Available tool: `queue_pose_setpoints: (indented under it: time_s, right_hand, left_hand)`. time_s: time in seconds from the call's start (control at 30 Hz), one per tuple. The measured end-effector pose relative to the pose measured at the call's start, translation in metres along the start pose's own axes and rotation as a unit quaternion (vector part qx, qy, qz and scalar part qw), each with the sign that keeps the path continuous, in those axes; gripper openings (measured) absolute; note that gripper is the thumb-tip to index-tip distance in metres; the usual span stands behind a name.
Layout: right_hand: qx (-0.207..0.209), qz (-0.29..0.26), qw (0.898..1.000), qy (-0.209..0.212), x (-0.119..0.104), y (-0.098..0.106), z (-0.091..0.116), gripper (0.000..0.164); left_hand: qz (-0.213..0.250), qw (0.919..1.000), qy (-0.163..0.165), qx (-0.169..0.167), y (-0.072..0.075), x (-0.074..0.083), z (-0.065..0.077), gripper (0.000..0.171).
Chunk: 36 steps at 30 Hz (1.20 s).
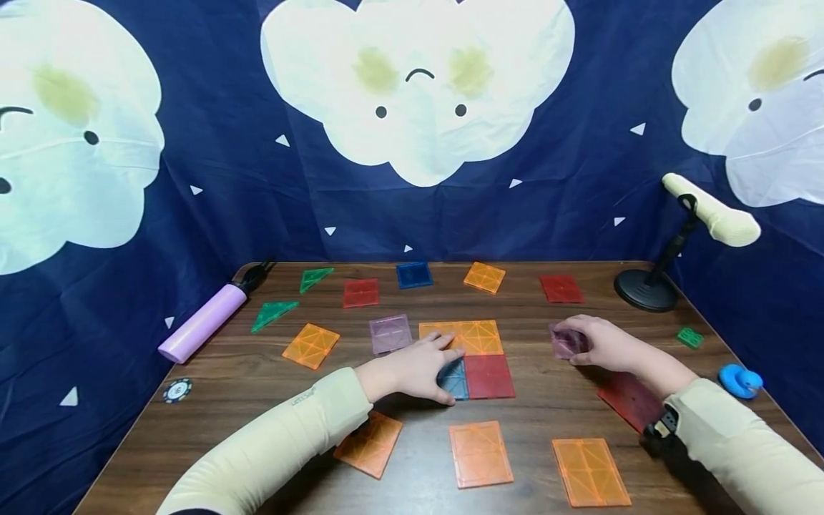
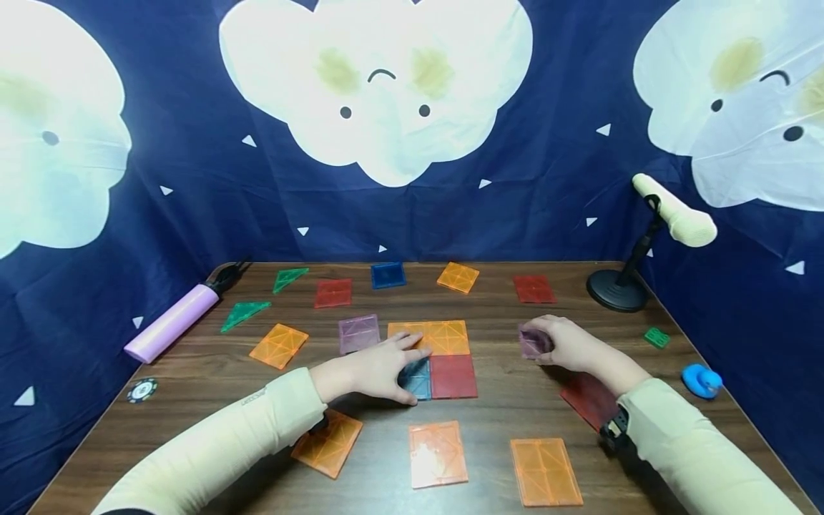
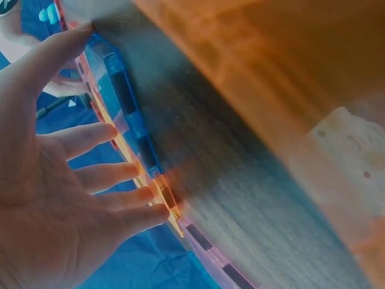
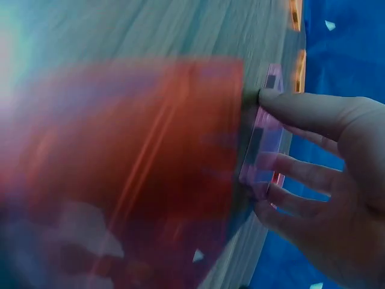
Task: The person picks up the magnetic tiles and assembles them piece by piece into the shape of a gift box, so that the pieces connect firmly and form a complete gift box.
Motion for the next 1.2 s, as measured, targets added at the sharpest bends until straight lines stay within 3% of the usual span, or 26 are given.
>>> queue_pose_setpoints:
  time_s: [0.13, 0.37, 0.8, 1.0, 1.2]
  right_hand:
    - [-0.004, -0.003, 0.999, 0.033, -0.016, -0.012, -0.016, 0.056]
    - [-0.029, -0.008, 0.999, 0.046, -0.039, -0.031, -0.037, 0.053]
    - [-0.049, 0.001, 0.998, 0.047, -0.052, -0.034, -0.053, 0.051]
    - [-0.022, -0.001, 0.999, 0.025, -0.048, -0.028, -0.044, 0.051]
    - [0.041, -0.016, 0.999, -0.019, -0.042, -0.005, -0.005, 0.044]
  left_hand:
    - [-0.005, 1.0, 0.0, -0.003, -0.001, 0.0, -0.001, 0.09]
    - [-0.006, 0.9999, 0.005, -0.013, -0.003, 0.0, 0.001, 0.09]
    - [-0.013, 0.9999, -0.002, -0.004, -0.001, 0.002, -0.003, 0.09]
    - [-0.01, 0.9999, 0.008, -0.01, -0.002, 0.001, -0.002, 0.091]
    - [-0.008, 0.9998, 0.014, -0.01, -0.002, 0.0, -0.002, 0.09]
Point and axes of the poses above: each hand's wrist, its own z-axis away from the middle knuckle, its own y-axis out of the back of the hand, x = y × z, the point moved 7 cm from there along -z, towards the middle knuckle, and after that the axes turned 5 degrees about -y, right-handed, at the moved point
